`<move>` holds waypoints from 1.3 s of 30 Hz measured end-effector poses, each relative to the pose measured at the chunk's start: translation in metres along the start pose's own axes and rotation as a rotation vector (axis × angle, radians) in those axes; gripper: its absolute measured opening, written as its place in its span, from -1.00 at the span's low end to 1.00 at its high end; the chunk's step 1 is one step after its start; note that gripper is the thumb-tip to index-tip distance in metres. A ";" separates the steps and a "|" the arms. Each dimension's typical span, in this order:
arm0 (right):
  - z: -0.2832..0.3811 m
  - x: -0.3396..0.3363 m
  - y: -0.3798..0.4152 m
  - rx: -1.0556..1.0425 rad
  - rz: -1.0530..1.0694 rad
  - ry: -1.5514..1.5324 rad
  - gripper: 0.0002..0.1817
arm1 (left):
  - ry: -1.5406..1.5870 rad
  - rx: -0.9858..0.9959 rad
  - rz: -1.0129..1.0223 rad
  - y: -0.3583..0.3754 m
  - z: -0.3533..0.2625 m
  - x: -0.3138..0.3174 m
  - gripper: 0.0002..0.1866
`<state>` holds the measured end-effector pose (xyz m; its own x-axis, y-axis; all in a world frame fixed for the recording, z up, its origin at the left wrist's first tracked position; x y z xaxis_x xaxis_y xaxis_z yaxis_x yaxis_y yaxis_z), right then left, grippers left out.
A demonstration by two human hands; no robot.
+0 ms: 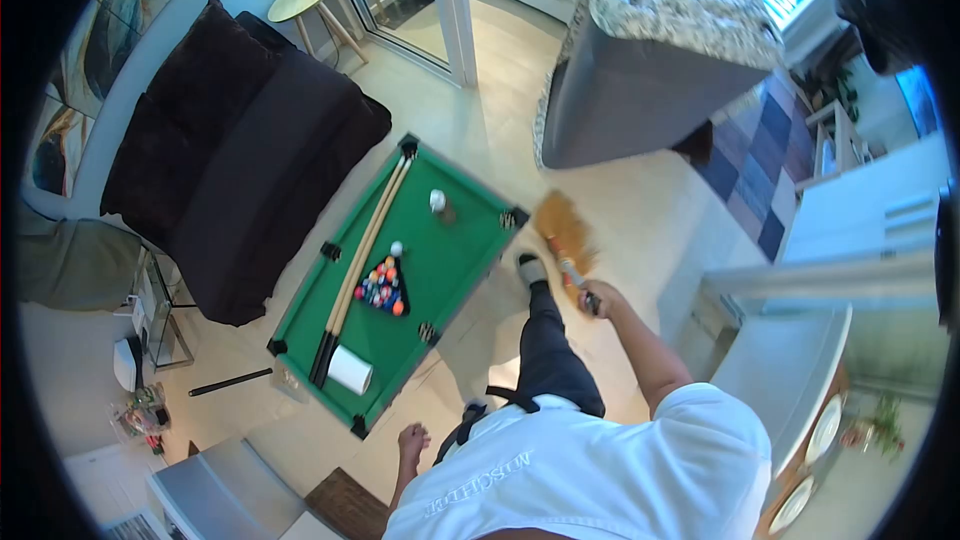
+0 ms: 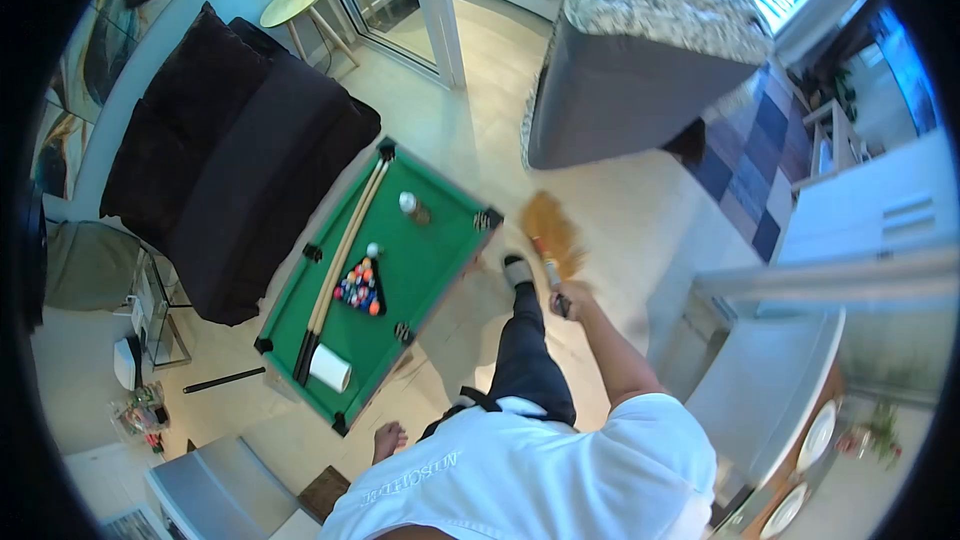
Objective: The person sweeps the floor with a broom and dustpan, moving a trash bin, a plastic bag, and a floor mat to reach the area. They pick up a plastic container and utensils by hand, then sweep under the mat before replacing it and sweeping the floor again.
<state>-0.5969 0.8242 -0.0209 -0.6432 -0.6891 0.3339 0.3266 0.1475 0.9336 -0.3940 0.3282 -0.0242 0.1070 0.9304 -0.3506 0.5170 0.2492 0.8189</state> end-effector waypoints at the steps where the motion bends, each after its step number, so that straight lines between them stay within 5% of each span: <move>1: 0.035 0.026 0.001 -0.081 0.122 0.225 -0.87 | 0.145 -0.097 -0.001 -0.002 0.004 0.013 -0.83; 2: 0.065 0.039 -0.002 0.130 0.039 0.044 -0.81 | 0.283 -0.197 -0.004 -0.004 0.000 0.023 -0.85; 4: 0.145 0.043 -0.008 0.280 0.120 -0.020 -0.78 | -0.692 0.157 0.207 0.028 -0.058 0.042 -0.81; 5: 0.180 0.049 -0.007 0.404 0.201 -0.096 -0.74 | -0.677 0.139 0.209 0.034 -0.075 0.054 -0.81; 7: 0.242 0.083 -0.001 0.300 0.122 0.105 -0.73 | -0.972 0.495 0.287 0.026 -0.076 0.086 -0.74; 9: 0.290 0.112 -0.028 -0.077 0.057 0.533 -0.81 | -0.952 0.292 0.281 0.032 -0.087 0.099 -0.73; 11: 0.315 0.166 -0.059 -0.305 0.129 0.789 -0.83 | -0.310 -0.172 0.126 0.056 -0.139 0.103 -0.77; 12: 0.320 0.188 -0.095 -0.412 0.101 0.813 -0.80 | -0.311 -0.216 0.119 0.059 -0.139 0.107 -0.77; 14: 0.324 0.243 -0.166 -0.493 0.064 0.779 -0.85 | -0.167 -0.214 0.052 0.073 -0.149 0.116 -0.76; 16: 0.316 0.296 -0.225 -0.360 0.090 0.617 -0.86 | -0.025 -0.213 -0.019 0.084 -0.154 0.124 -0.75; 18: 0.296 0.338 -0.260 -0.441 0.060 0.966 -0.80 | 0.331 -0.618 -0.094 0.088 -0.152 0.135 -0.72; 19: 0.286 0.347 -0.266 -0.414 0.068 0.979 -0.80 | 0.341 -0.644 -0.104 0.090 -0.157 0.139 -0.72; 22: 0.270 0.362 -0.264 -0.562 0.080 1.693 -0.56 | 0.312 -0.686 -0.100 0.095 -0.163 0.152 -0.70; 26: 0.257 0.342 -0.226 -0.447 0.172 1.959 -0.52 | 0.377 -0.645 -0.110 0.099 -0.169 0.155 -0.70; 28: 0.250 0.305 -0.224 -0.583 0.200 2.090 -0.48 | 0.438 -0.577 -0.128 0.096 -0.164 0.151 -0.70; 32: 0.236 0.226 -0.163 -0.420 0.067 1.868 -0.41 | 0.511 -0.543 -0.153 0.102 -0.125 0.153 -0.72; 34: 0.219 0.180 -0.139 -0.509 0.050 1.762 -0.46 | 0.544 -0.518 -0.142 0.106 -0.101 0.156 -0.71; 39: 0.165 0.062 -0.101 -0.303 -0.015 1.558 -0.71 | 0.648 -0.370 -0.156 0.119 -0.017 0.168 -0.69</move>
<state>-0.7840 0.8838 -0.0736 0.5998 -0.7387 -0.3074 0.5698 0.1247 0.8123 -0.3285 0.5186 0.0222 -0.5230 0.8202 -0.2318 0.1550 0.3589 0.9204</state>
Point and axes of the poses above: each hand's wrist, its own y-axis away from the middle knuckle, its own x-axis out of the palm, z = x × y, the point moved 3 cm from there along -y, towards the middle knuckle, and after that the axes turned 4 degrees about -y, right-handed, at the moved point
